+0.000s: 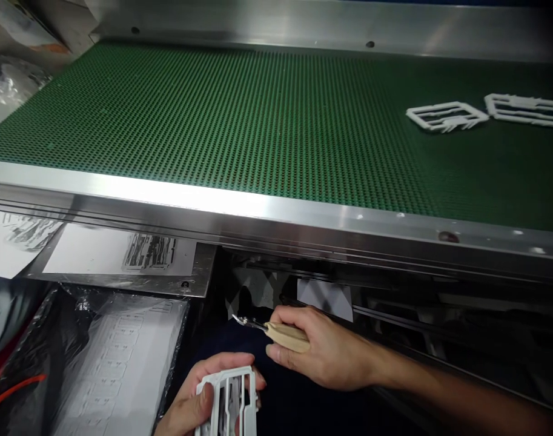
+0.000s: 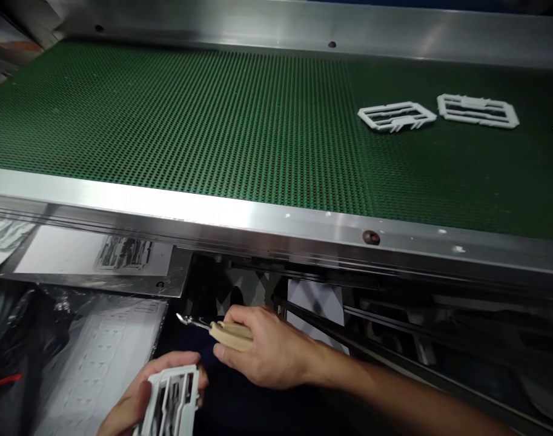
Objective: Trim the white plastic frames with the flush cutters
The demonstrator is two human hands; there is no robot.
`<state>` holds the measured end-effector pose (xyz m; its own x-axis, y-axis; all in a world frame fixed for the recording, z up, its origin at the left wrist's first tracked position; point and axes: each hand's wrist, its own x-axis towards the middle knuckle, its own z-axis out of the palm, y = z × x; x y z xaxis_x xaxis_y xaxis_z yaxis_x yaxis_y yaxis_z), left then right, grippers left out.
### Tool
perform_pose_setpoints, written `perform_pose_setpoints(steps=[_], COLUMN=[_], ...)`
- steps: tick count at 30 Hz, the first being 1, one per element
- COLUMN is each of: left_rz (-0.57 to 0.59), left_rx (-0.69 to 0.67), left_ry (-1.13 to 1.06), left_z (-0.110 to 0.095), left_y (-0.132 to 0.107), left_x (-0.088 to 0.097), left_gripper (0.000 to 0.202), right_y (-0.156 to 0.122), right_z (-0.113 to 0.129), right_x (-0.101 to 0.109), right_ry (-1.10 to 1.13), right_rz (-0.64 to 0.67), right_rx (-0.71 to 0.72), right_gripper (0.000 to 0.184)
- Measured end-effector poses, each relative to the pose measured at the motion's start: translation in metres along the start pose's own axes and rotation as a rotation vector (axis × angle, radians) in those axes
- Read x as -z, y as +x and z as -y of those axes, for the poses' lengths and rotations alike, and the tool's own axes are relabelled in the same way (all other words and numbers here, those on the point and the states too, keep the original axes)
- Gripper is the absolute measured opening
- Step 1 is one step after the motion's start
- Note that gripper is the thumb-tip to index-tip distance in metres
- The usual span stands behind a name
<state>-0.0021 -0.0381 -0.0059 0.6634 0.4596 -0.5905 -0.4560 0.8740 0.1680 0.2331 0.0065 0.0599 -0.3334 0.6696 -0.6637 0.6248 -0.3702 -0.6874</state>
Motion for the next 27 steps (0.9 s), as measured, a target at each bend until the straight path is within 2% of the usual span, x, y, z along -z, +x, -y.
perform_pose_setpoints(steps=[6,11,16,22,27], left_rz=[0.043,0.035,0.028,-0.05,-0.227], left_rx=[-0.003,-0.101,-0.126,-0.143,-0.174], left_ry=[-0.055,-0.089,-0.072,-0.068,-0.061], left_z=[0.001,0.004,0.005,0.003,-0.001], left_y=[0.003,0.008,0.009,0.008,0.007], left_x=[0.005,0.004,0.004,0.002,-0.011], left_gripper=[0.037,0.023,0.023,0.024,0.021], right_y=[0.007,0.008,0.007,0.005,0.001], right_z=[0.007,0.011,0.012,0.01,0.011], right_x=[-0.019,-0.023,-0.027,-0.035,-0.034], right_ry=[0.108,0.116,0.152,0.153,0.094], right_rz=[-0.049,-0.034,-0.019,0.005,-0.017], right_rx=[0.023,0.022,0.021,0.016,0.03], right_gripper=[0.018,0.014,0.012,0.016,0.018])
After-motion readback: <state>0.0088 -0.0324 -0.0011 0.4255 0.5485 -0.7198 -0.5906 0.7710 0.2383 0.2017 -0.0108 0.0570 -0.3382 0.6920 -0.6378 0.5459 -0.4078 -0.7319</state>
